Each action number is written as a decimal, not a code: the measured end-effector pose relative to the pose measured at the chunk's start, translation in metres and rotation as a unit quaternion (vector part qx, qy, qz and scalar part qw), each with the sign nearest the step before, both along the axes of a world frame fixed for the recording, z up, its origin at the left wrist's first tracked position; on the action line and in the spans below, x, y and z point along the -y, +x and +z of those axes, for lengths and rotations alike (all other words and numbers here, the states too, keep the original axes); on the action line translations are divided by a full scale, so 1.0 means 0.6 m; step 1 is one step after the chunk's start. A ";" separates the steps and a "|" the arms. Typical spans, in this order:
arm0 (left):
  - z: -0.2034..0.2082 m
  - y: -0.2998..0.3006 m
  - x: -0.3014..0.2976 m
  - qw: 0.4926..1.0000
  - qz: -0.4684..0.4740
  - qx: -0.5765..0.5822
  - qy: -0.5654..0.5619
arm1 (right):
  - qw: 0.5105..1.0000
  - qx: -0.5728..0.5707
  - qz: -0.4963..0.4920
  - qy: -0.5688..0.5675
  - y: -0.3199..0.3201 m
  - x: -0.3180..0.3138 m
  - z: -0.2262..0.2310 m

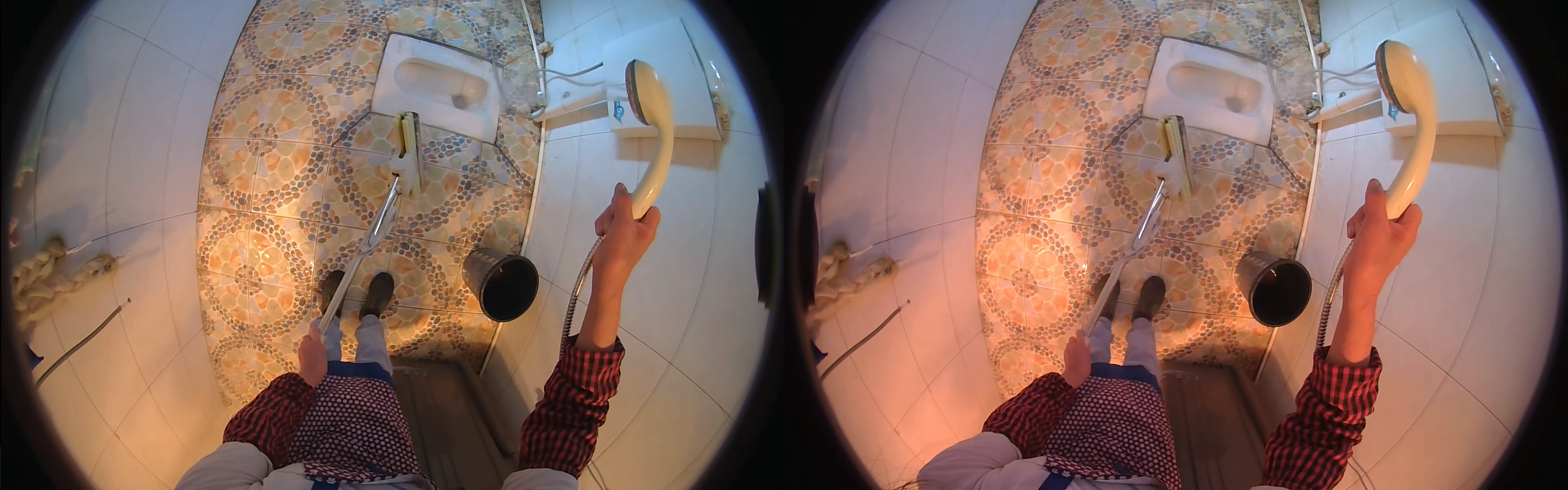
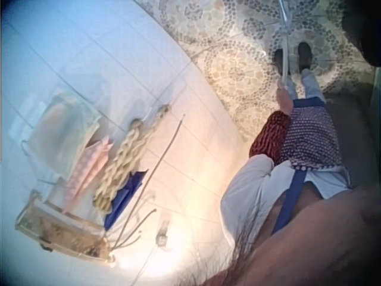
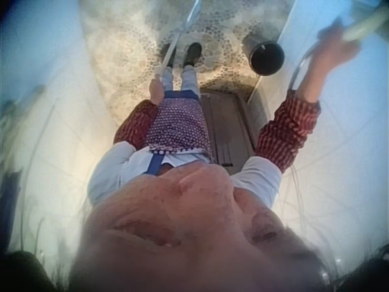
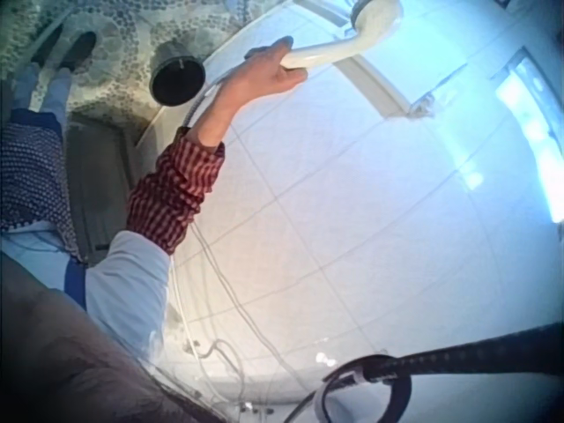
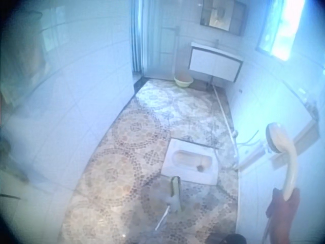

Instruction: The person mops a tiled bathroom floor using a mop and a handheld shower head. They repeatedly wet the mop head with water from the shower head and push the mop across the floor around a squat toilet.

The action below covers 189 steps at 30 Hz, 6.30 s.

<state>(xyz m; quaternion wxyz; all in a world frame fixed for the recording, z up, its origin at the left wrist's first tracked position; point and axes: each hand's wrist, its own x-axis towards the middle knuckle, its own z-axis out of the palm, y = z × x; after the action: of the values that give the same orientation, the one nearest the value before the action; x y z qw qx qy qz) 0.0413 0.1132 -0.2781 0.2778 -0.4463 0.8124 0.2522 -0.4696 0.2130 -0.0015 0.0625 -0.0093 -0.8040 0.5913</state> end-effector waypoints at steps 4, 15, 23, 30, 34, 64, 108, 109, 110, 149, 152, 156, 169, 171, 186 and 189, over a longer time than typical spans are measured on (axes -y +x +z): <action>0.004 0.004 0.002 0.998 0.013 -0.033 0.044 | 1.000 0.014 -0.008 0.003 0.000 -0.015 -0.014; -0.017 0.016 0.025 0.993 0.013 -0.015 0.121 | 0.999 0.031 0.001 0.009 -0.006 -0.038 -0.045; -0.036 0.016 0.027 0.983 0.021 0.060 0.170 | 0.998 0.057 0.022 0.025 -0.004 -0.035 -0.068; -0.044 0.026 0.022 0.986 0.017 0.044 0.161 | 0.998 0.052 0.022 0.039 -0.008 -0.053 -0.096; -0.049 0.037 0.024 0.988 0.003 0.051 0.148 | 0.998 0.045 0.018 0.051 -0.011 -0.056 -0.101; -0.054 0.033 0.025 0.987 -0.002 0.060 0.146 | 0.990 -0.005 0.009 0.141 -0.036 -0.049 -0.139; -0.042 0.026 0.036 0.987 0.001 0.049 0.155 | 0.989 0.027 0.026 0.141 0.001 -0.031 -0.161; -0.043 0.026 0.036 0.986 0.000 0.050 0.157 | 0.989 0.039 0.018 0.141 0.004 -0.027 -0.158; -0.043 0.026 0.035 0.986 -0.001 0.051 0.159 | 0.989 0.040 0.020 0.142 0.006 -0.026 -0.158; -0.038 0.016 0.031 0.987 0.009 0.063 0.149 | 0.992 -0.003 -0.025 0.127 0.008 -0.056 -0.191; -0.037 0.013 0.030 0.986 0.008 0.066 0.151 | 0.991 -0.009 -0.025 0.129 0.007 -0.060 -0.196; -0.031 0.008 0.031 0.985 0.008 0.068 0.156 | 0.989 -0.021 -0.030 0.144 0.007 -0.058 -0.193; -0.034 0.011 0.031 0.985 0.003 0.069 0.155 | 0.988 -0.047 -0.030 0.141 0.004 -0.063 -0.197; -0.036 0.012 0.030 0.985 0.001 0.070 0.156 | 0.987 -0.049 -0.033 0.147 0.005 -0.062 -0.197; -0.042 0.017 0.030 0.985 0.001 0.075 0.157 | 0.981 -0.073 -0.037 0.176 0.002 -0.065 -0.196; -0.041 0.016 0.030 0.985 0.003 0.067 0.158 | 0.984 -0.059 -0.037 0.164 0.004 -0.060 -0.190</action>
<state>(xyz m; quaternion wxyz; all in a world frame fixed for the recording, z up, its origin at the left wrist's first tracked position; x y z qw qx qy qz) 0.0511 0.0951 -0.3029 0.3982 -0.4152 0.7404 0.3476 -0.4674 0.2493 -0.1157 0.1319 0.0064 -0.8840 0.4485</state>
